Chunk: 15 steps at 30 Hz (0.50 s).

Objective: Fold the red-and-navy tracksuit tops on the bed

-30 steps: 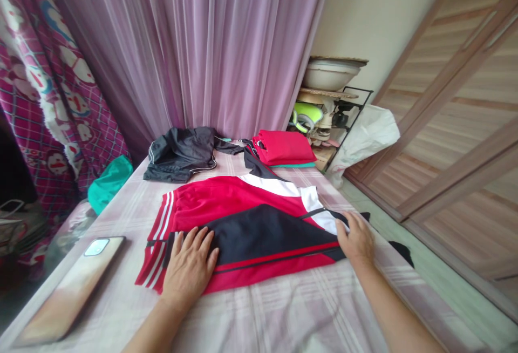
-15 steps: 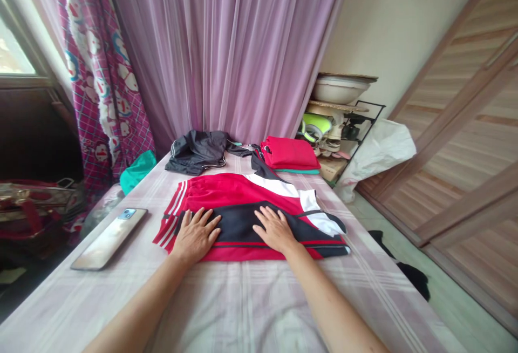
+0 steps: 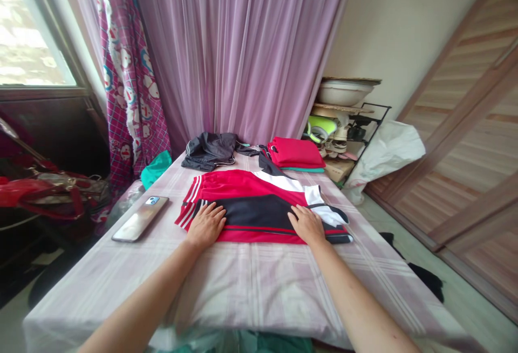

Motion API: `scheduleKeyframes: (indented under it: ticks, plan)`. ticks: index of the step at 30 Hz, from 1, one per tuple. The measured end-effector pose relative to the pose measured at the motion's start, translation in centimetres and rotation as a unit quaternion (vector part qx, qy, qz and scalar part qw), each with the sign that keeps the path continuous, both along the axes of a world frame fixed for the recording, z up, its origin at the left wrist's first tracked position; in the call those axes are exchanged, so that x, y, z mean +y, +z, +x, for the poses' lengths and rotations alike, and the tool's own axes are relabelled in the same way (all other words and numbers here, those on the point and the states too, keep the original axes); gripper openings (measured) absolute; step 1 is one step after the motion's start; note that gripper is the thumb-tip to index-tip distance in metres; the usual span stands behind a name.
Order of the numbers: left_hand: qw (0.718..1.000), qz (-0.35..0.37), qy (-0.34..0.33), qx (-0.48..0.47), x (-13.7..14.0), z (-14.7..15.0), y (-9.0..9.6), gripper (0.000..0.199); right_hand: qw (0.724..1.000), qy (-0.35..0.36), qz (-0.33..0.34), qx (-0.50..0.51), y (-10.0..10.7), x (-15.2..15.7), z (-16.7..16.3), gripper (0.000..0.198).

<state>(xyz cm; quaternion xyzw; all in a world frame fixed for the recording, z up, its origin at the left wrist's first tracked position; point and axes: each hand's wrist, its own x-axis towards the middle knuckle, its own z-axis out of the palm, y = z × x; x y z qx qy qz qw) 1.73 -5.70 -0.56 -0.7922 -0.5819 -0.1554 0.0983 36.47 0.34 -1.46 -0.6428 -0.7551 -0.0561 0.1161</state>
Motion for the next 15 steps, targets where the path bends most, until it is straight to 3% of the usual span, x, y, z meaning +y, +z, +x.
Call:
scheduleKeyframes:
  ticks: [4, 9, 12, 15]
  plan:
    - [0.999, -0.014, -0.026, 0.019, -0.3, -0.7, 0.2, 0.051, 1.0, -0.012, 0.023, 0.006, -0.2, -0.1, 0.4, 0.043]
    - [0.993, -0.024, -0.11, 0.028, -1.3, -3.8, 0.4, 0.064, 0.999, 0.024, 0.046, 0.007, -0.2, 0.2, 2.4, 0.038]
    - [0.988, -0.053, -0.139, 0.035, -1.6, -5.9, 0.9, 0.063, 0.997, 0.03, 0.068, 0.0, 0.2, 0.7, 4.1, 0.032]
    - [0.989, -0.068, -0.131, 0.02, -1.4, -6.2, 1.9, 0.055, 0.998, 0.009, 0.067, 0.004, 0.5, 1.3, 5.4, 0.029]
